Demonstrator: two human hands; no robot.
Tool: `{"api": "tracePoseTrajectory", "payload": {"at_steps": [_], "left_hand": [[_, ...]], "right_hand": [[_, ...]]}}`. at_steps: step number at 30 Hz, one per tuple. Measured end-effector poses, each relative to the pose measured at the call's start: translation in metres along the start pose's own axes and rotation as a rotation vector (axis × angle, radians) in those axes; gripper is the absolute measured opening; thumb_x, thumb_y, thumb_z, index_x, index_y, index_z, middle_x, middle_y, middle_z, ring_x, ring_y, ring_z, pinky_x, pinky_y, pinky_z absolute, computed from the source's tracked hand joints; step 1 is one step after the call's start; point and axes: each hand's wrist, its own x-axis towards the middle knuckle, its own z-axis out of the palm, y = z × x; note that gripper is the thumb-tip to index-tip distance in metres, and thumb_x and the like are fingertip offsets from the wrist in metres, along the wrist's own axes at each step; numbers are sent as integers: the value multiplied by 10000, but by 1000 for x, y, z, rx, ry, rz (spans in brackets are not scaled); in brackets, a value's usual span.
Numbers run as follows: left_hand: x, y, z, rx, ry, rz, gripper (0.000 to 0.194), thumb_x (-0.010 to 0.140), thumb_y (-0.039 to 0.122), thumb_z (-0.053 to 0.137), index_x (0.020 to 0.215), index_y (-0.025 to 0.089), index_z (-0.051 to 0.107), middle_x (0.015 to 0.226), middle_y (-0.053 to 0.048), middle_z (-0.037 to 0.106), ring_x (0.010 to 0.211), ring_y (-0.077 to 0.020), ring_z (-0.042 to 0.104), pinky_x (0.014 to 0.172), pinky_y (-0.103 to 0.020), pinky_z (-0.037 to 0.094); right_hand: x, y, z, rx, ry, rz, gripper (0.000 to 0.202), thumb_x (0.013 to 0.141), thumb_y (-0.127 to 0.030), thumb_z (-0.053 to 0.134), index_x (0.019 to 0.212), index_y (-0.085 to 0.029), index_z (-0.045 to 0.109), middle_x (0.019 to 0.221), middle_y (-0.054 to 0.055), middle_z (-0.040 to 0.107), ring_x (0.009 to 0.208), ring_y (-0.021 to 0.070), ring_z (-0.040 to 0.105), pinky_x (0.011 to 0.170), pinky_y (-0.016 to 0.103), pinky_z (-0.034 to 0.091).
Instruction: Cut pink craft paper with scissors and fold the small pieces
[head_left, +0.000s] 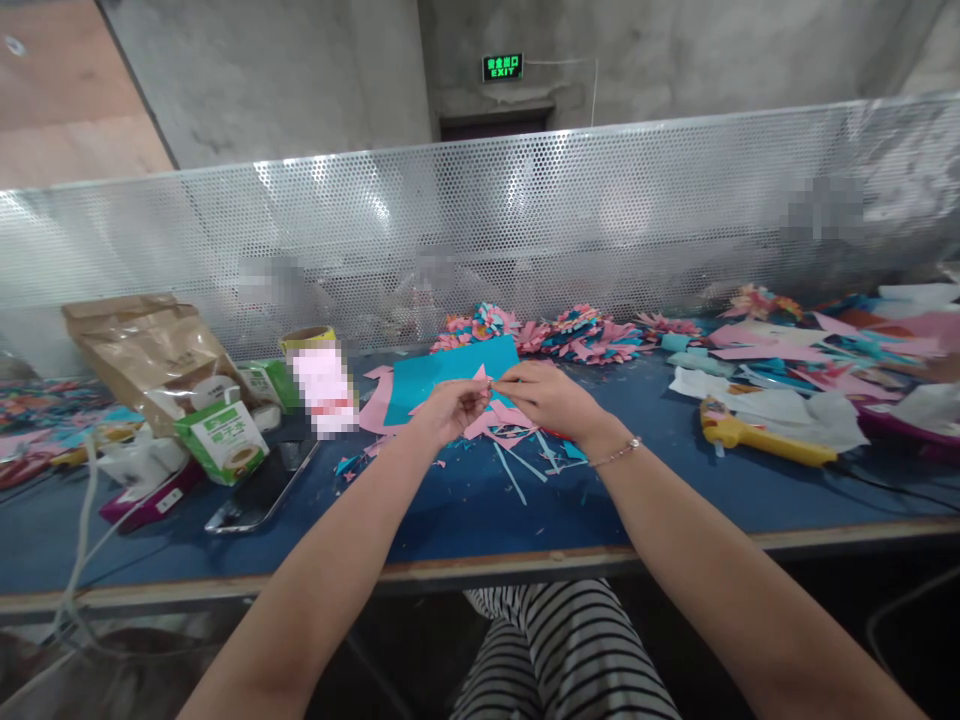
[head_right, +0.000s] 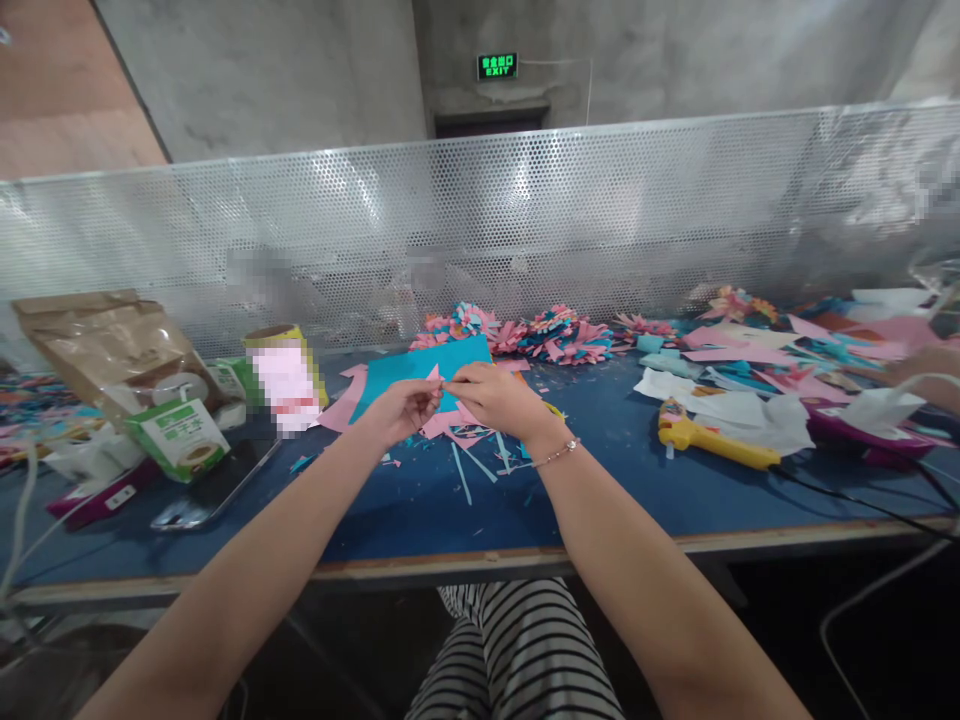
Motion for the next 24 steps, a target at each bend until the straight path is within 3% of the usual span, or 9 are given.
{"api": "tracePoseTrajectory", "payload": {"at_steps": [5,12,15,20,24], "left_hand": [[6,3,-7,-2,-20,-105,99,642,36,562,560,92,570,457,-9,542,410,-33,477,433,-125,404],[4,8,-13,10,-44,-214,97,639,27,552,569,93,563,454,-8,535,409,-36,483,411,-112,399],[3,10,-16,-31,-96,-251,100,653,40,541,568,92,545,456,-6,525,401,-30,473,401,-105,394],[5,8,-17,-83,-206,-166,73,663,65,539,598,95,531,469,19,502,409,-21,459,416,-107,396],[8,2,-14,-30,-192,-88,112,640,80,576,561,112,504,475,30,491,414,-19,450,414,-115,383]], "right_hand": [[-1,1,-2,-113,-97,-81,292,821,-109,378,1044,-182,553,990,78,579,903,166,501,747,332,459],[-2,1,0,-61,-101,-114,326,808,-65,372,1060,-195,534,1000,77,566,931,159,490,773,334,445],[1,-2,2,3,-37,-98,320,808,-75,368,1038,-212,542,968,68,575,909,159,493,770,337,440],[4,-11,4,156,240,124,221,819,-133,376,931,-185,559,816,63,583,792,156,505,718,316,436],[5,-12,6,212,249,228,202,824,-155,364,873,-170,560,793,60,584,773,157,511,716,304,420]]}}
